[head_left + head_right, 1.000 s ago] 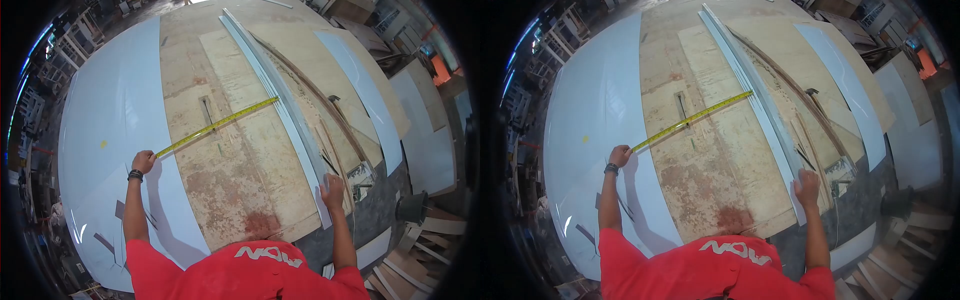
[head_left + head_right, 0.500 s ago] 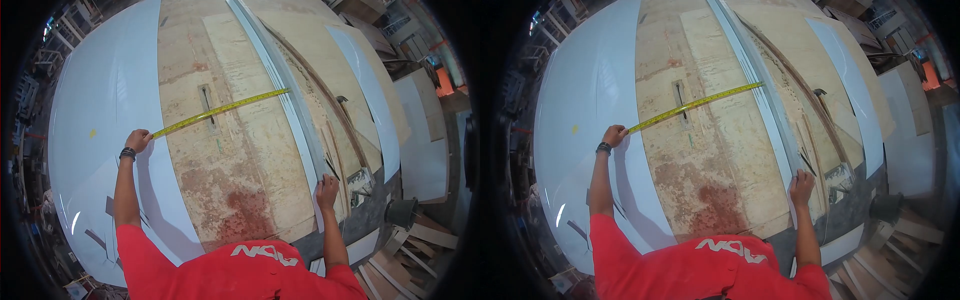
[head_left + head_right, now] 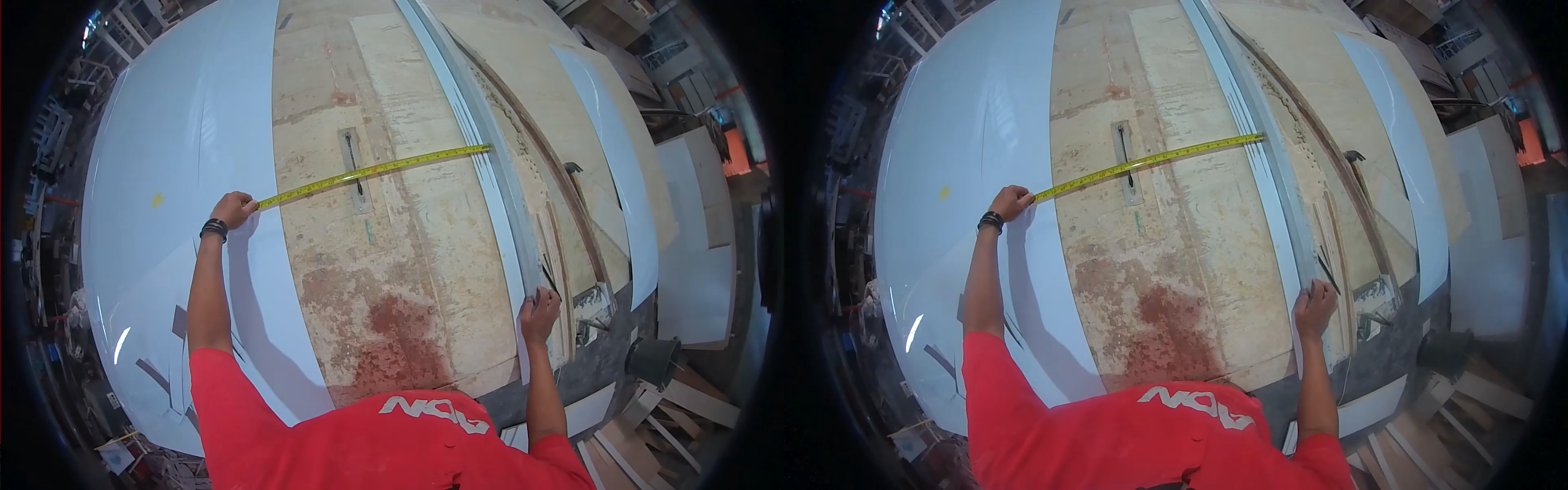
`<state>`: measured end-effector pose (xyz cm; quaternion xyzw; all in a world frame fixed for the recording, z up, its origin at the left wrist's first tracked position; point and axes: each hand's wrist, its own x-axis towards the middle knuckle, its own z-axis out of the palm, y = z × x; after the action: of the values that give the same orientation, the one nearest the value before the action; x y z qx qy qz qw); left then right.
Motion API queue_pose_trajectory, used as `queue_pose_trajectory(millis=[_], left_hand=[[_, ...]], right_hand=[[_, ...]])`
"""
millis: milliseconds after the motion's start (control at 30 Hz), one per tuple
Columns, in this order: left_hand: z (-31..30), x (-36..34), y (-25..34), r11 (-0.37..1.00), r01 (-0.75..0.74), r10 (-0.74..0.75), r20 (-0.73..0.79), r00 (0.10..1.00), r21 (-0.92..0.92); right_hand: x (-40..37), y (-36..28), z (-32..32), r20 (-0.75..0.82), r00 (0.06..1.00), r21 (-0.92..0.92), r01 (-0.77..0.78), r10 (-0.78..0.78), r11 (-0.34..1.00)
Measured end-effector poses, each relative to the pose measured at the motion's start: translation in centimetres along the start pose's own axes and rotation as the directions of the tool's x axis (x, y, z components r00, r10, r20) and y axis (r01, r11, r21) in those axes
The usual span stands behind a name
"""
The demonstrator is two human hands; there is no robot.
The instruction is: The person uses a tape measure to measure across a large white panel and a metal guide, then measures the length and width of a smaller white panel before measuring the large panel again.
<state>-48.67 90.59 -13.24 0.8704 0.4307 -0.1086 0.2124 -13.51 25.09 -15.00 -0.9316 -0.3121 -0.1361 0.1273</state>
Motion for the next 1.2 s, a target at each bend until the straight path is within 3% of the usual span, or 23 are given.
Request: queue_pose_trajectory(millis=[133,200,233,267,300,367,500,633,733,867,967,1000,1033,1067,1100,1133,1200], left_hand=[[0.8,1.2,-1.0,0.992,-0.096,0.095,0.007,0.995,0.079],[1.6,1.3,-2.2,0.985,-0.101,0.099,0.020,0.995,0.141],[2.1,1.0,-2.6,0.981,-0.109,0.109,0.007,0.994,0.160],[2.0,-0.3,-1.9,0.985,-0.069,0.071,-0.005,0.997,0.160],[2.0,-1.7,-1.3,0.994,-0.039,0.043,-0.032,0.999,0.105],[2.1,-5.0,0.3,0.997,0.074,-0.071,-0.105,0.992,0.027],[3.9,-11.4,3.0,0.951,0.204,-0.256,-0.223,0.941,-0.231],[6.7,-17.8,7.1,0.858,0.169,-0.330,-0.269,0.905,-0.485],[9.5,-23.3,9.5,0.751,0.057,-0.335,-0.304,0.892,-0.658],[12.6,-32.6,9.7,0.655,0.001,-0.394,-0.340,0.854,-0.756],[14.9,-42.6,7.3,0.414,-0.007,-0.457,-0.214,0.864,-0.910],[16.0,-46.0,6.9,0.374,-0.061,-0.543,-0.272,0.794,-0.926],[18.3,-48.9,6.1,0.251,-0.101,-0.652,-0.245,0.717,-0.963],[20.2,-52.3,5.1,0.294,-0.086,-0.709,-0.277,0.649,-0.952],[21.1,-55.7,5.0,0.208,-0.021,-0.822,-0.187,0.538,-0.978],[23.2,-58.4,4.7,0.343,-0.005,-0.879,-0.323,0.350,-0.939],[26.6,-63.5,4.6,0.154,-0.024,-0.964,-0.155,0.217,-0.988]], right_hand=[[0.2,-0.1,-0.1,0.087,0.994,0.041,-0.067,0.064,0.997],[-0.2,1.2,1.0,0.012,0.996,0.009,0.092,-0.092,0.996],[-0.3,1.3,1.3,0.030,0.999,0.065,0.036,-0.038,0.997],[-0.3,1.5,1.6,-0.015,0.996,0.052,0.085,-0.085,0.995],[-0.4,1.4,1.7,-0.013,0.992,0.015,0.124,-0.124,0.992],[-0.6,1.1,1.5,0.050,0.997,-0.033,0.060,-0.058,0.998],[-1.0,1.1,1.7,0.055,0.997,-0.001,0.062,-0.062,0.998],[-1.1,1.9,2.0,-0.006,0.991,-0.106,0.133,-0.134,0.985],[-1.2,2.5,2.5,0.001,0.988,-0.114,0.157,-0.157,0.981],[-1.3,2.9,2.5,0.007,0.988,-0.192,0.150,-0.151,0.970],[-1.1,4.0,3.1,-0.012,0.982,-0.178,0.184,-0.189,0.967],[-1.0,4.5,3.5,-0.012,0.976,-0.157,0.213,-0.218,0.964],[-0.9,5.2,3.9,-0.001,0.982,-0.160,0.187,-0.190,0.969],[-0.5,5.8,4.4,0.009,0.987,-0.165,0.159,-0.160,0.973],[-0.4,5.8,4.5,0.010,0.983,-0.144,0.184,-0.185,0.972],[-0.7,5.1,3.6,0.033,0.990,-0.158,0.142,-0.138,0.977],[-0.6,5.3,3.7,0.068,0.995,-0.158,0.088,-0.078,0.984]])
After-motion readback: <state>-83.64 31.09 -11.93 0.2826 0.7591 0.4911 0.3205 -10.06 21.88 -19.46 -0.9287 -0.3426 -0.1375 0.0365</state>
